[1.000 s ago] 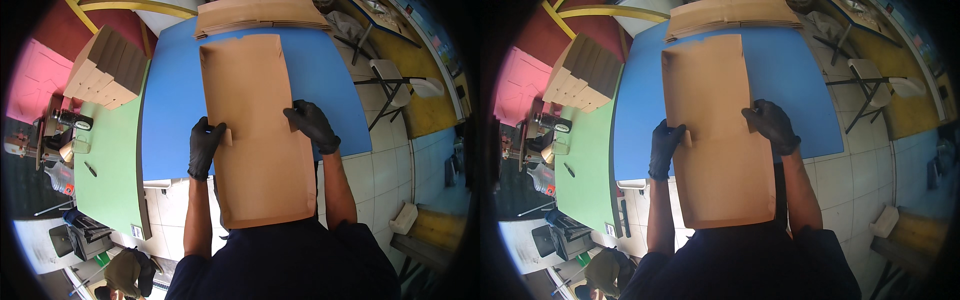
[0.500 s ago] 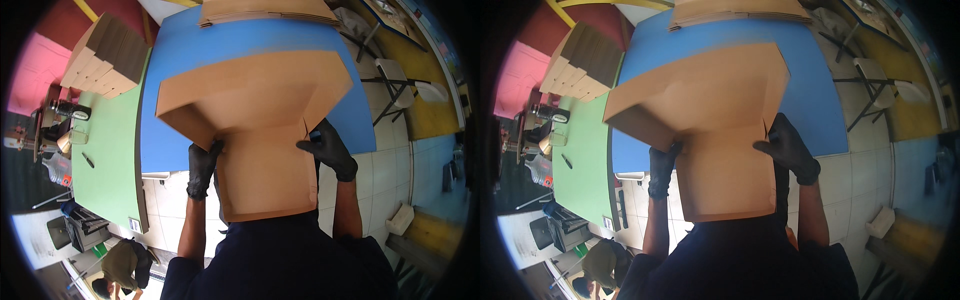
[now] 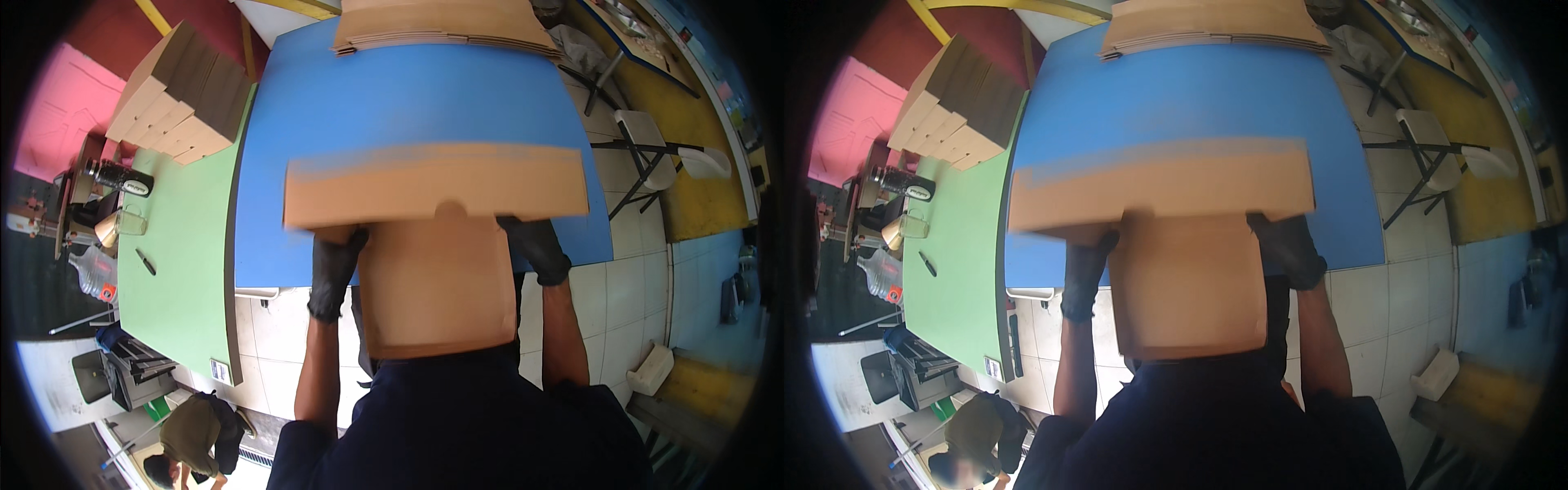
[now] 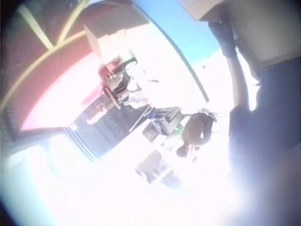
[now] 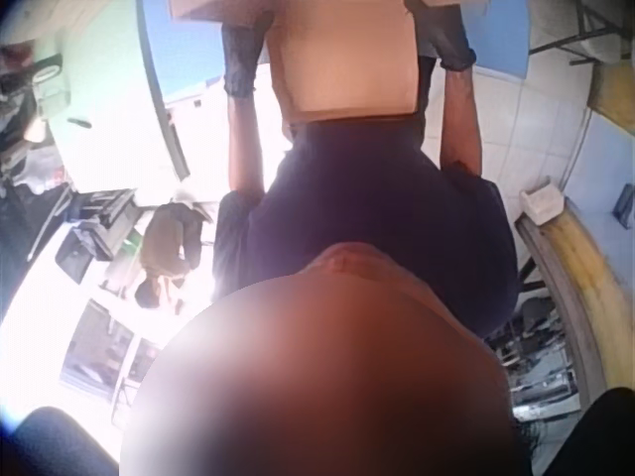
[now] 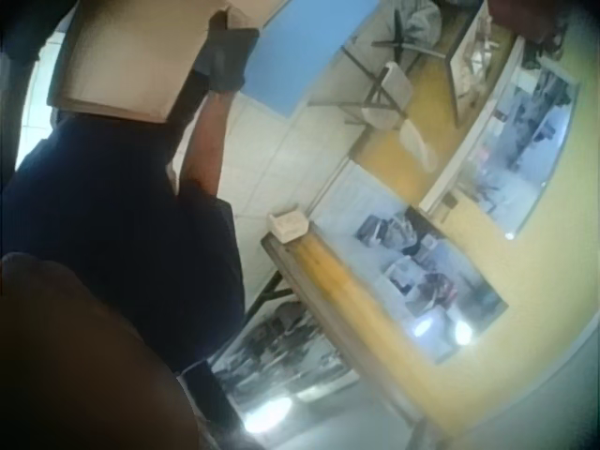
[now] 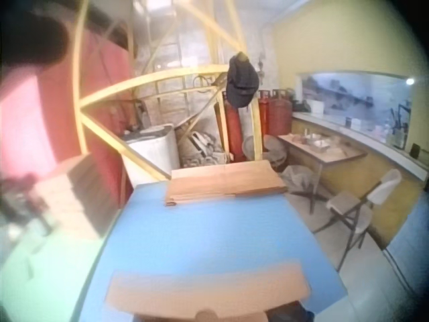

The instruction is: The person assembles flat cardboard boxes by folding and interlocking the flaps. They repeatedly pick up a flat box, fold the sides, and secure the tabs to form a finished box, then place it on a stack.

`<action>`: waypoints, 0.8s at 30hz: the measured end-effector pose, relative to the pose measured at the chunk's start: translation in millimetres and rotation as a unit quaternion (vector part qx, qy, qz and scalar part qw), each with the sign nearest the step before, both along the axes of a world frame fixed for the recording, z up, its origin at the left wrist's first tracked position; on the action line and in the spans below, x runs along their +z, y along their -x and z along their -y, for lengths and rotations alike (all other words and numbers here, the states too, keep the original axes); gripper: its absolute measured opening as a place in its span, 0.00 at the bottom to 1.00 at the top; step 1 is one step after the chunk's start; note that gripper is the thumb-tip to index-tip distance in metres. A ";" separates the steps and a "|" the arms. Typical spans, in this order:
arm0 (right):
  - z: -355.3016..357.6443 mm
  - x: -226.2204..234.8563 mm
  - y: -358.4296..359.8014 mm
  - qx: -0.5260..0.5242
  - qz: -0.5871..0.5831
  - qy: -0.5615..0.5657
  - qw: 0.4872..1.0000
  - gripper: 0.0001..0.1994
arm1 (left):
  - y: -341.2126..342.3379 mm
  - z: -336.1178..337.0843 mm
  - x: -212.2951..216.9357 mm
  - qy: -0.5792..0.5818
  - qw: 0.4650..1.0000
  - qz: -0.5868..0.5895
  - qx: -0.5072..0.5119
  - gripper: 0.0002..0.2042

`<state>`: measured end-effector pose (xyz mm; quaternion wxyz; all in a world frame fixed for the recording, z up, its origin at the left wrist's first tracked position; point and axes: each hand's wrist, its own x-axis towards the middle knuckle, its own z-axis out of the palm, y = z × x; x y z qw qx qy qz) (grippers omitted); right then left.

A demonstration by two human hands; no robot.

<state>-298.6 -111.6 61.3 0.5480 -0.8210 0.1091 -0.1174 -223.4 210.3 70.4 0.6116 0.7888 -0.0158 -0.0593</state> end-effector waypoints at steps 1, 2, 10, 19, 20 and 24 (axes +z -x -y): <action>-1.5 -1.6 -13.0 -0.017 0.032 0.040 0.999 0.11 | -15.4 3.0 1.9 -0.067 0.997 0.008 -0.041 0.17; -3.5 -3.3 -29.9 -0.035 0.063 0.080 0.994 0.12 | -26.9 5.2 3.9 -0.025 0.997 -0.023 -0.066 0.19; -16.2 -10.1 -118.7 -0.039 -0.021 0.285 0.957 0.14 | -52.2 94.4 6.6 -0.061 0.968 0.239 -0.051 0.09; -12.3 0.0 -120.3 0.112 -0.054 -0.028 0.992 0.22 | -137.5 151.1 -21.8 -0.005 0.972 -0.082 -0.222 0.15; -7.8 4.0 -118.0 0.130 -0.050 -0.053 0.989 0.22 | -138.3 150.0 -23.2 -0.006 0.971 -0.073 -0.228 0.15; -4.2 12.1 -125.1 0.064 -0.027 -0.074 0.995 0.21 | -137.2 149.7 -17.5 -0.007 0.968 -0.073 -0.240 0.14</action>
